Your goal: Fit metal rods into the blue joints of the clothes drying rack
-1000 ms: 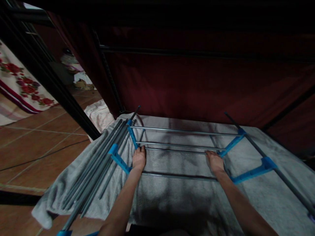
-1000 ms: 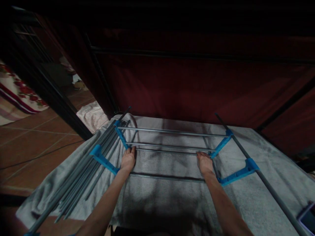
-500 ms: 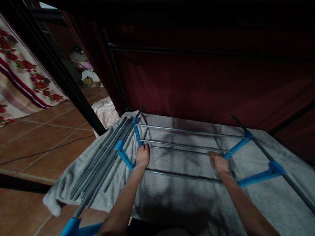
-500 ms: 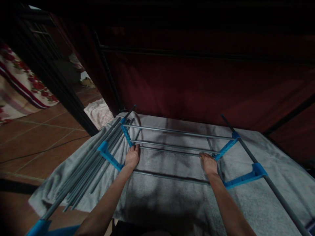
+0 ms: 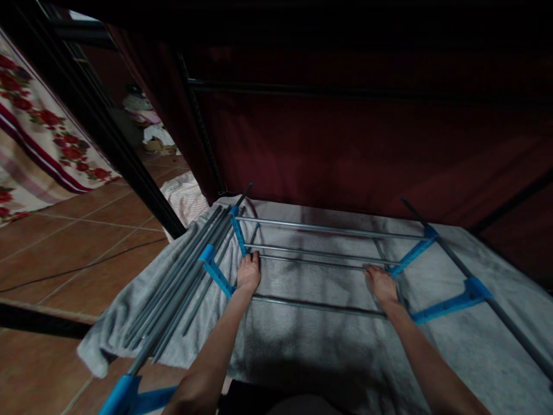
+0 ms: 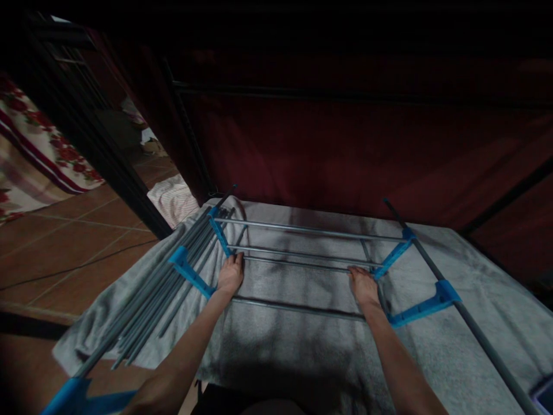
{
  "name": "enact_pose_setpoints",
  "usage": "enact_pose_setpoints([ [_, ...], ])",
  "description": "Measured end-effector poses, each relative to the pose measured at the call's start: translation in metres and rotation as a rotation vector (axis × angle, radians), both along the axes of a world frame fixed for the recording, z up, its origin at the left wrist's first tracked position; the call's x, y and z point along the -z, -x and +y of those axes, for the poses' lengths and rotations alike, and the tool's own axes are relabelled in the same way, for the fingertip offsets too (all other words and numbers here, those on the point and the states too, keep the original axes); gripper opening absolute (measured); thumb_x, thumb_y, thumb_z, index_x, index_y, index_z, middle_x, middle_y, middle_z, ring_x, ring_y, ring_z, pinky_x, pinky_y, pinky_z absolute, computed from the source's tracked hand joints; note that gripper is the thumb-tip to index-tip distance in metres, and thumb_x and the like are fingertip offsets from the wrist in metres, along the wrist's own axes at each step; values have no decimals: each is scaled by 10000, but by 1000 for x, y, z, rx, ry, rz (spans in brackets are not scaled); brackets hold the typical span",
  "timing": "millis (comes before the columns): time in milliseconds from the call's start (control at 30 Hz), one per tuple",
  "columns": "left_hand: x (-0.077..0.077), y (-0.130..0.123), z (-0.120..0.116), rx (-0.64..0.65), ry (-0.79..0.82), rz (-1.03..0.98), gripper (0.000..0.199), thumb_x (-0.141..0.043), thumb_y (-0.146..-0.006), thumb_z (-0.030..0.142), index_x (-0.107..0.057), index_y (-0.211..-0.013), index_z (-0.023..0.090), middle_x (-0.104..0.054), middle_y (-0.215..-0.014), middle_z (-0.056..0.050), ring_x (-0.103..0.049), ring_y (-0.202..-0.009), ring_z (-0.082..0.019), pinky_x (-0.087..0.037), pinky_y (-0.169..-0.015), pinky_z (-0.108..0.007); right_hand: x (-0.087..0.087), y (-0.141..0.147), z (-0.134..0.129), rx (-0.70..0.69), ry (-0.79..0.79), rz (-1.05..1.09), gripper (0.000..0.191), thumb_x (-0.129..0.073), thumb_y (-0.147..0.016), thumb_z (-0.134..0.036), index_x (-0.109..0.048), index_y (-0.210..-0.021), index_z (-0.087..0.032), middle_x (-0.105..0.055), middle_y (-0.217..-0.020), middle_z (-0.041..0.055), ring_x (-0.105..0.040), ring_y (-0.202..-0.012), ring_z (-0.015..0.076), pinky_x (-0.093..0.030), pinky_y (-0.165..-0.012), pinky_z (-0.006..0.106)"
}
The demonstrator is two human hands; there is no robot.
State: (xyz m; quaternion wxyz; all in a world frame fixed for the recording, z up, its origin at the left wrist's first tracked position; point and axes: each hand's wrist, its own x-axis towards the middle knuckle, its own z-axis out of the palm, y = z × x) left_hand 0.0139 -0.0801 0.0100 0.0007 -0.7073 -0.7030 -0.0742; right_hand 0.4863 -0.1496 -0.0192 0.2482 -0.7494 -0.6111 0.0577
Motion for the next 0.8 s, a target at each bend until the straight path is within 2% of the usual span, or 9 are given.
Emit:
enact_pose_setpoints([
  [167, -2, 2, 0, -19, 14, 12, 533, -341, -976, 103, -487, -1483, 175, -622, -1272, -155, -586, -1209, -239, -473, -1039, -333, 14, 3, -8, -56, -40, -101, 478, -447, -897, -217, -625, -1332, -131, -636, -1375, 146, -536, -1341, 261, -375, -1181, 434],
  [267, -4, 2, -1, -39, 11, 14, 516, -318, -999, 134, -489, -1483, 181, -625, -1291, -150, -597, -1200, -235, -488, -1023, -330, 26, 2, -20, -48, -126, -194, 537, -406, -908, -235, -549, -1412, -115, -566, -1452, 157, -479, -1392, 270, -399, -1167, 459],
  [400, -8, 1, -2, -75, 10, 20, 497, -287, -1024, 174, -501, -1471, 189, -632, -1277, -158, -617, -1176, -248, -527, -958, -350, 39, -4, -37, 15, -198, -224, 538, -401, -912, -253, -539, -1412, -112, -547, -1456, 171, -501, -1359, 286, -442, -1128, 463],
  [567, -15, 0, 2, -109, 32, 47, 479, -287, -1028, 188, -536, -1436, 218, -628, -1264, -166, -641, -1143, -273, -557, -850, -370, 41, -12, -49, 103, -196, -221, 540, -423, -900, -230, -537, -1421, -144, -549, -1455, 161, -524, -1334, 289, -466, -1103, 460],
  [800, -20, 1, 8, -100, 63, 72, 470, -274, -1021, 168, -611, -1347, 198, -654, -1209, -160, -673, -1090, -270, -552, -851, -372, 40, -11, -46, 132, -135, -291, 569, -436, -892, -202, -501, -1452, -128, -515, -1506, 162, -520, -1352, 278, -482, -1072, 439],
])
